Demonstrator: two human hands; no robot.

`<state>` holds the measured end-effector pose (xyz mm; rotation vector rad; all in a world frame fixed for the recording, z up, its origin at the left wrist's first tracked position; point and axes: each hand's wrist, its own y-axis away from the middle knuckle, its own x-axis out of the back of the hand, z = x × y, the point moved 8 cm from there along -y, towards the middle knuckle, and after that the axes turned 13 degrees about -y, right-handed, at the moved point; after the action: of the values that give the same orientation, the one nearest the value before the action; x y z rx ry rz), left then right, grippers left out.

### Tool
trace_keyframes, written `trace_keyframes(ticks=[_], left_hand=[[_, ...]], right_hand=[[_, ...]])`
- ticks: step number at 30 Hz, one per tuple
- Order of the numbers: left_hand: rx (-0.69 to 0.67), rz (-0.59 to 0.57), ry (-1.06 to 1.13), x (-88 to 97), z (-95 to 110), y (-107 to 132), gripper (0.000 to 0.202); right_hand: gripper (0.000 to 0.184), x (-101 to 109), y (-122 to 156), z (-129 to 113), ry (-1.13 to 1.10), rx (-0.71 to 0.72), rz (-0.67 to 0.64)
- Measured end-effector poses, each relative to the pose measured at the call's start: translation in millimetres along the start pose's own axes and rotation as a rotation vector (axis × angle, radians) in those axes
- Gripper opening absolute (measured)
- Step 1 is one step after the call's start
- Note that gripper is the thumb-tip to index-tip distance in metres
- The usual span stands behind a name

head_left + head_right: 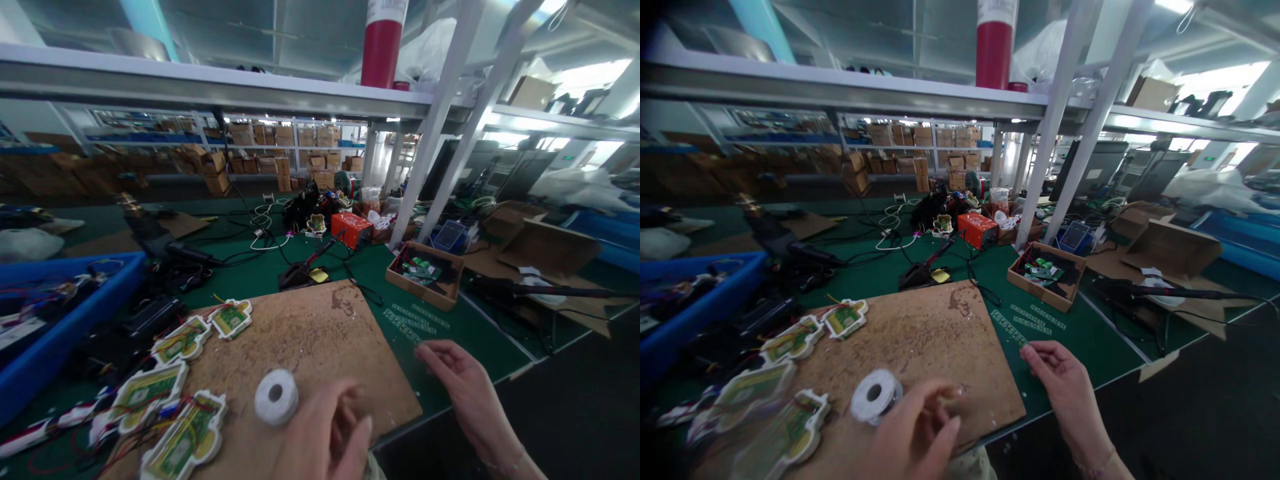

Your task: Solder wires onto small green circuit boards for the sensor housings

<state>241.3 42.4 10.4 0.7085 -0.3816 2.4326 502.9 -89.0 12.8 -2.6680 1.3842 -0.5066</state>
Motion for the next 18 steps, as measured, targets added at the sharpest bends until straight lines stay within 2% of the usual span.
trace_keyframes(ticks=[2,3,5,6,8,11,18], left_hand=[[0.103,-0.227,0.270,-38.2,7,-23,0.043],[0.123,-0.311,0.406,-51.3,12,-31,0.046],[0.135,-0.434,0.652,-67.8,21,-40,0.050],[0.138,-0.463,0.739,-71.8,23,-41,0.050],[0.155,-0.478,0.829,-75.8,22,-40,0.050],[0.169,-0.462,0.834,-78.9,15,-33,0.046],[0.186,-0.417,0.848,-82.4,6,-29,0.042]], right_hand=[[0.016,-6,19,-47,0.093,0.385,-0.031],[0.012,-10,33,-70,0.176,0.617,-0.076],[0.028,-17,59,-97,0.355,0.967,-0.175],[0.033,-18,67,-102,0.419,1.062,-0.201],[0.032,-14,73,-105,0.491,1.134,-0.193],[0.028,-11,75,-102,0.510,1.171,-0.170],[0.027,-12,75,-97,0.505,1.175,-0.198]])
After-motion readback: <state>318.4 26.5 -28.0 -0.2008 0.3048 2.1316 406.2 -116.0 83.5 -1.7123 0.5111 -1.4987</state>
